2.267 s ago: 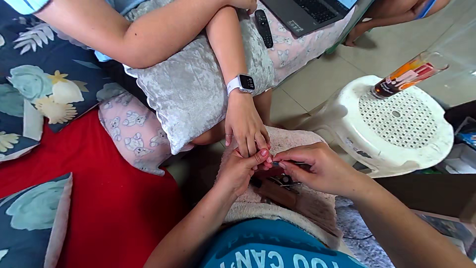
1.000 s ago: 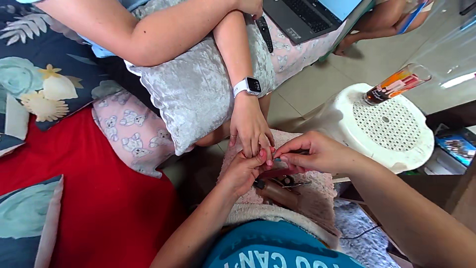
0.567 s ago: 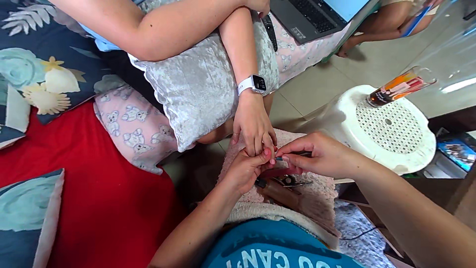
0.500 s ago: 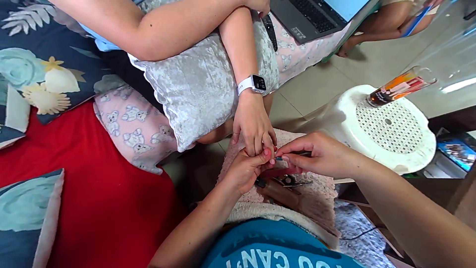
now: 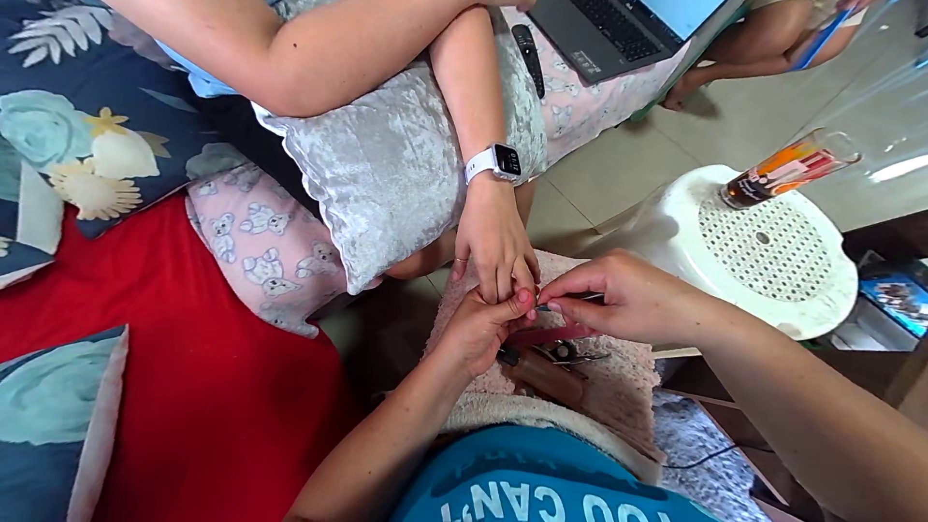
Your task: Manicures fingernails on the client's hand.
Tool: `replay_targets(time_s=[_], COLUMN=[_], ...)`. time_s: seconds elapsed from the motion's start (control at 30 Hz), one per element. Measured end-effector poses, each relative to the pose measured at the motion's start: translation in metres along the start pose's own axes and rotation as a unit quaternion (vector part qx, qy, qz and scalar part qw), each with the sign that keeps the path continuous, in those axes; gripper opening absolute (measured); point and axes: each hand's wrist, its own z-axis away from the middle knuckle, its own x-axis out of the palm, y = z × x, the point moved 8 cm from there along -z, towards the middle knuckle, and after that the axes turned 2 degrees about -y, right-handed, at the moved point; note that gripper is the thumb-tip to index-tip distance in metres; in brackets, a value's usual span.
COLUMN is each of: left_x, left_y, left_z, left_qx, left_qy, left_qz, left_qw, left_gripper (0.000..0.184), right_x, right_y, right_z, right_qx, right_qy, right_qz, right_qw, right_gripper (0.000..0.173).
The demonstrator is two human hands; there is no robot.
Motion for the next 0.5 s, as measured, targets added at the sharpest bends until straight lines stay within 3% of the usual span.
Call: replay_targets(time_s=[0.5], left_x=[-0.0007], left_y=[0.0003], left_z=[-0.0017], left_qx=[0.003], left_qy=[-0.008], left_qz=[0.013], left_qw=[1.000], left_gripper=[0.011], right_x=[-0.0019], right_y=[0.0016], right_z=[-0.0006], right_qx=[-0.031], right_qy=[0.005], right_qz=[-0.015], right_qw=[0.999], right_gripper=[0.020])
